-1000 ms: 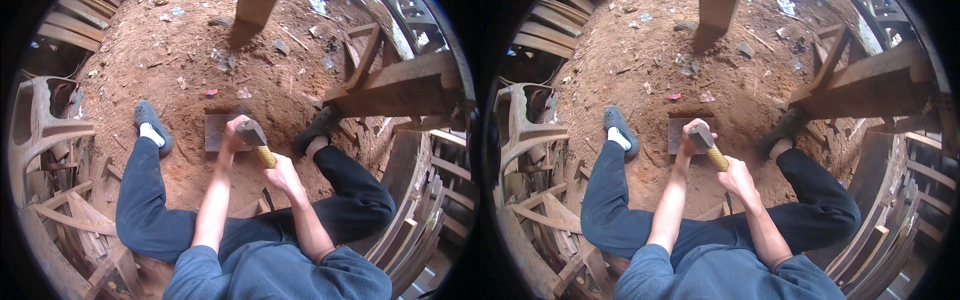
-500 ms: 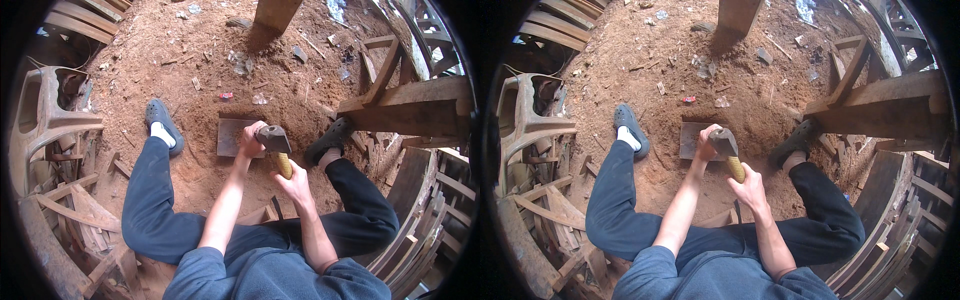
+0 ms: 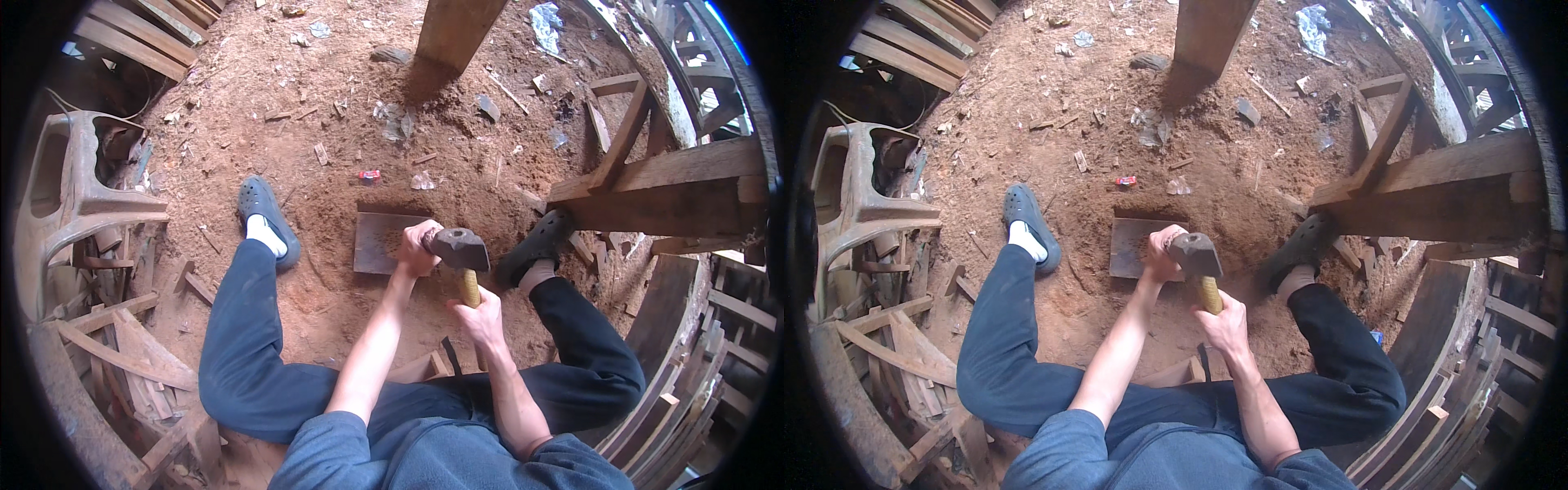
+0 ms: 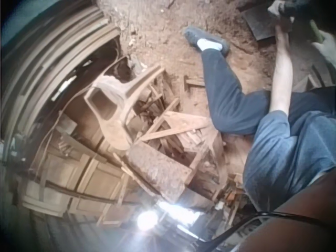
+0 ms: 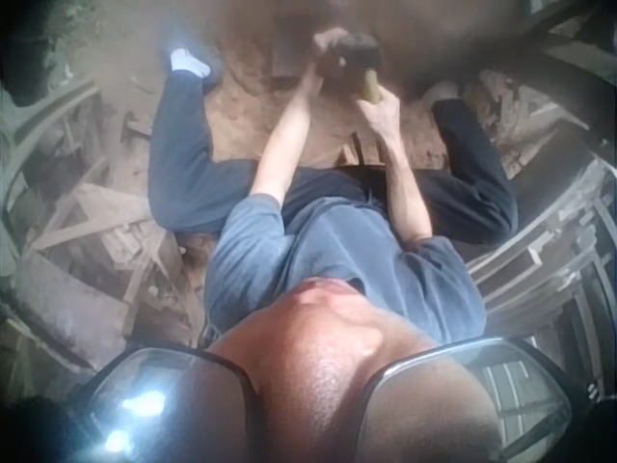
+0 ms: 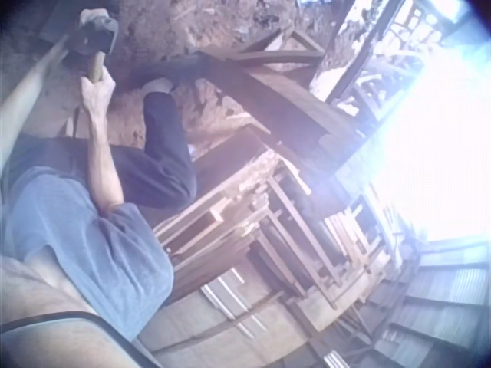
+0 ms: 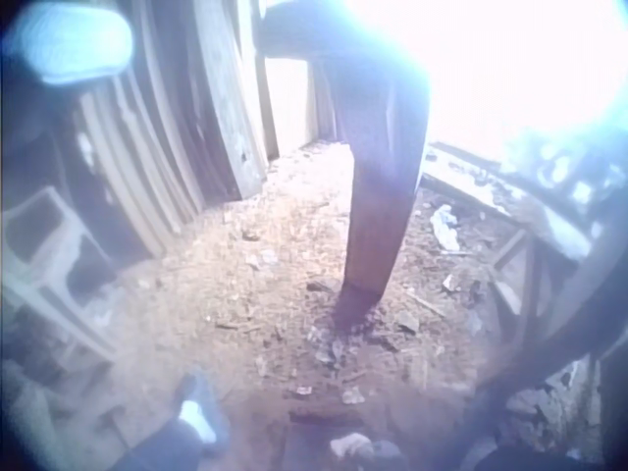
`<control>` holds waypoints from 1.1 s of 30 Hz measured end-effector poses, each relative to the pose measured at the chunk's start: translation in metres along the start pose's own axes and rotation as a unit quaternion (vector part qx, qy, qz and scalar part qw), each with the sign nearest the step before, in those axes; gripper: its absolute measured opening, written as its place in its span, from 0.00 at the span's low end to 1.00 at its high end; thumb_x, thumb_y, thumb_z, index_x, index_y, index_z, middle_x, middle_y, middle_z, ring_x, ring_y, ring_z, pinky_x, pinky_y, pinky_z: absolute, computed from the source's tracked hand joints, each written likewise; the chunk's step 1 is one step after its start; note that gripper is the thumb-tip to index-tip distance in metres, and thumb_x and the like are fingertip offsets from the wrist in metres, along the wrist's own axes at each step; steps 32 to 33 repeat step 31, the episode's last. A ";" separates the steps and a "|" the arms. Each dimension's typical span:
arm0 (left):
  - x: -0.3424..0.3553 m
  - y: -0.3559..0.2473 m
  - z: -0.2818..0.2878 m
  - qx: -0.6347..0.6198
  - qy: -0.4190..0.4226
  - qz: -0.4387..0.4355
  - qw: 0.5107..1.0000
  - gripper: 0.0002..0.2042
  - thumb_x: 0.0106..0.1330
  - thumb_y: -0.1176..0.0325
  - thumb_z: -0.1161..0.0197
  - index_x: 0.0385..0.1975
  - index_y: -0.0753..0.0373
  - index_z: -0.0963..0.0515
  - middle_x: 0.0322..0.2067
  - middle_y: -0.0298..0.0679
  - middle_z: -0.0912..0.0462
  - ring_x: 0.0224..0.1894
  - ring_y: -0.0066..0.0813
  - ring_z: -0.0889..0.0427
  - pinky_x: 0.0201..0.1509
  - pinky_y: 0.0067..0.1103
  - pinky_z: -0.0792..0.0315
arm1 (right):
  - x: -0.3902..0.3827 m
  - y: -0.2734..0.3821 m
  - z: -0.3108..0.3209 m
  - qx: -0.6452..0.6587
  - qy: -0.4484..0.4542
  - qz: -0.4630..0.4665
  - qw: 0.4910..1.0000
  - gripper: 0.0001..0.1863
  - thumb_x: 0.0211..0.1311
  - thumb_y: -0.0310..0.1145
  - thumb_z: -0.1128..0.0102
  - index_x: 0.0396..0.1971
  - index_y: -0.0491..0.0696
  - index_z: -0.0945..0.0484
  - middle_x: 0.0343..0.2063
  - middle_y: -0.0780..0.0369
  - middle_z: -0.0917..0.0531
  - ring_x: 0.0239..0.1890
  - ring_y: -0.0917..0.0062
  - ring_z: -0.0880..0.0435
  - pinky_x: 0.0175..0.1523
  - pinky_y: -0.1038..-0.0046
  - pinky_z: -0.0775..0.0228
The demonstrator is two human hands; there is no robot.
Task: The person sits on the ground and repeatedly strikes a small metal object with a hammer. The metal piece is held steady with the left hand while the right hand swings the hammer to hit it multiple times.
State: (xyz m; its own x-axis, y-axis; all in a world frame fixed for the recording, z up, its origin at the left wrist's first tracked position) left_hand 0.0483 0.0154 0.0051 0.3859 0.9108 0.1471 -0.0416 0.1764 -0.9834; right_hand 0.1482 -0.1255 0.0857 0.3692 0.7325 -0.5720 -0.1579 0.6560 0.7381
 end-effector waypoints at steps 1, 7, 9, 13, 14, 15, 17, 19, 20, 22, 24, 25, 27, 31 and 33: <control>0.001 0.000 -0.001 -0.004 0.002 0.009 1.000 0.07 0.44 0.76 0.35 0.24 0.63 0.24 0.21 0.41 0.20 0.25 0.35 0.18 0.31 0.24 0.26 | -0.001 0.001 0.003 0.000 0.005 -0.011 1.000 0.15 0.46 0.31 0.34 0.32 0.39 0.23 0.18 0.62 0.24 0.23 0.84 0.28 0.31 0.75 0.32; 0.001 0.000 0.010 -0.011 -0.009 0.000 1.000 0.08 0.43 0.73 0.32 0.20 0.63 0.26 0.19 0.39 0.22 0.23 0.35 0.20 0.29 0.24 0.28 | -0.034 0.055 0.064 0.088 -0.100 -0.057 0.989 0.10 0.43 0.27 0.31 0.22 0.45 0.26 0.17 0.70 0.26 0.20 0.88 0.29 0.24 0.79 0.37; 0.000 0.000 0.009 -0.005 -0.014 -0.012 1.000 0.09 0.42 0.73 0.31 0.20 0.63 0.27 0.18 0.40 0.23 0.22 0.37 0.21 0.28 0.25 0.28 | -0.055 0.094 0.090 0.210 -0.140 0.113 0.961 0.11 0.46 0.23 0.31 0.21 0.46 0.29 0.15 0.70 0.29 0.13 0.87 0.33 0.16 0.82 0.43; 0.001 0.002 0.000 0.025 0.006 -0.047 0.999 0.06 0.45 0.73 0.33 0.21 0.62 0.25 0.20 0.41 0.20 0.24 0.39 0.18 0.27 0.26 0.27 | -0.075 0.134 0.104 0.286 -0.166 0.327 0.885 0.11 0.48 0.17 0.50 0.20 0.47 0.41 0.10 0.65 0.36 0.07 0.82 0.39 0.13 0.79 0.41; 0.001 0.003 -0.001 0.019 0.007 -0.047 0.999 0.06 0.45 0.73 0.33 0.21 0.62 0.25 0.20 0.41 0.20 0.24 0.39 0.18 0.28 0.26 0.26 | -0.074 0.127 0.095 0.306 -0.170 0.335 0.875 0.10 0.48 0.17 0.50 0.21 0.46 0.40 0.11 0.65 0.36 0.07 0.82 0.39 0.14 0.79 0.39; 0.001 0.004 -0.001 0.014 0.008 -0.047 0.999 0.06 0.45 0.73 0.33 0.21 0.62 0.24 0.20 0.41 0.20 0.24 0.39 0.18 0.28 0.26 0.26 | -0.070 0.115 0.078 0.151 -0.218 0.281 0.923 0.06 0.49 0.20 0.48 0.27 0.42 0.34 0.12 0.63 0.33 0.11 0.80 0.33 0.18 0.78 0.37; 0.000 0.003 -0.002 0.010 0.007 -0.054 0.998 0.06 0.44 0.73 0.33 0.21 0.62 0.24 0.21 0.41 0.19 0.24 0.38 0.18 0.28 0.26 0.26 | -0.031 0.089 0.036 -0.132 -0.160 0.160 0.965 0.07 0.48 0.25 0.45 0.29 0.40 0.26 0.18 0.55 0.25 0.22 0.64 0.24 0.28 0.69 0.31; -0.020 -0.004 -0.008 0.004 0.011 -0.054 0.998 0.06 0.44 0.73 0.33 0.21 0.61 0.23 0.20 0.41 0.20 0.24 0.38 0.18 0.28 0.26 0.26 | -0.003 0.060 0.013 -0.198 -0.062 -0.036 0.978 0.10 0.47 0.26 0.47 0.31 0.41 0.23 0.22 0.43 0.23 0.27 0.47 0.22 0.30 0.59 0.29; -0.019 -0.005 -0.007 0.003 0.017 -0.064 0.998 0.06 0.43 0.73 0.33 0.21 0.61 0.23 0.20 0.41 0.20 0.24 0.37 0.18 0.28 0.26 0.26 | -0.007 0.071 0.026 -0.189 -0.074 0.056 0.978 0.09 0.45 0.24 0.47 0.29 0.41 0.23 0.18 0.48 0.22 0.19 0.55 0.20 0.25 0.64 0.30; -0.001 -0.001 0.001 0.004 -0.013 -0.110 0.994 0.06 0.43 0.73 0.32 0.20 0.61 0.22 0.20 0.41 0.20 0.23 0.36 0.18 0.27 0.25 0.26 | -0.031 0.098 0.055 -0.083 -0.103 0.141 0.981 0.04 0.46 0.20 0.47 0.24 0.41 0.26 0.14 0.59 0.22 0.16 0.72 0.21 0.22 0.72 0.33; -0.006 0.010 -0.003 0.010 -0.003 -0.047 0.999 0.06 0.43 0.73 0.31 0.19 0.62 0.23 0.18 0.40 0.21 0.21 0.34 0.19 0.25 0.24 0.27 | -0.067 0.107 0.082 -0.025 -0.169 0.134 0.976 0.05 0.47 0.16 0.49 0.22 0.42 0.29 0.14 0.65 0.27 0.13 0.85 0.31 0.18 0.79 0.37; -0.003 0.011 -0.003 0.010 -0.008 -0.063 0.998 0.07 0.43 0.73 0.31 0.19 0.62 0.24 0.18 0.40 0.21 0.21 0.34 0.19 0.25 0.24 0.27 | -0.069 0.112 0.085 0.094 -0.164 0.185 0.964 0.06 0.47 0.16 0.48 0.22 0.43 0.31 0.13 0.66 0.29 0.13 0.85 0.32 0.17 0.80 0.38; -0.011 0.010 -0.005 0.011 -0.008 -0.058 0.998 0.06 0.43 0.73 0.32 0.20 0.62 0.23 0.18 0.41 0.21 0.21 0.34 0.19 0.25 0.24 0.28 | -0.067 0.095 0.072 0.232 -0.193 0.220 0.928 0.09 0.48 0.17 0.45 0.22 0.45 0.35 0.12 0.66 0.34 0.11 0.84 0.34 0.16 0.82 0.39; -0.010 0.019 -0.002 0.042 0.025 -0.060 0.997 0.05 0.47 0.73 0.34 0.20 0.63 0.24 0.20 0.42 0.19 0.24 0.36 0.18 0.28 0.26 0.26 | 0.008 -0.008 0.000 -0.224 0.034 -0.049 0.973 0.21 0.52 0.29 0.39 0.50 0.50 0.22 0.38 0.57 0.16 0.36 0.65 0.16 0.39 0.71 0.27; -0.010 0.019 -0.002 0.042 0.025 -0.060 0.997 0.05 0.47 0.73 0.34 0.20 0.63 0.24 0.20 0.42 0.19 0.24 0.36 0.18 0.28 0.26 0.26 | 0.008 -0.008 0.000 -0.224 0.034 -0.049 0.973 0.21 0.52 0.29 0.39 0.50 0.50 0.22 0.38 0.57 0.16 0.36 0.65 0.16 0.39 0.71 0.27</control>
Point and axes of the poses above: each hand's wrist, its own x-axis towards the middle knuckle, its own z-axis out of the back of the hand, y = z × x, the point moved 4 cm from there along x, towards the middle knuckle
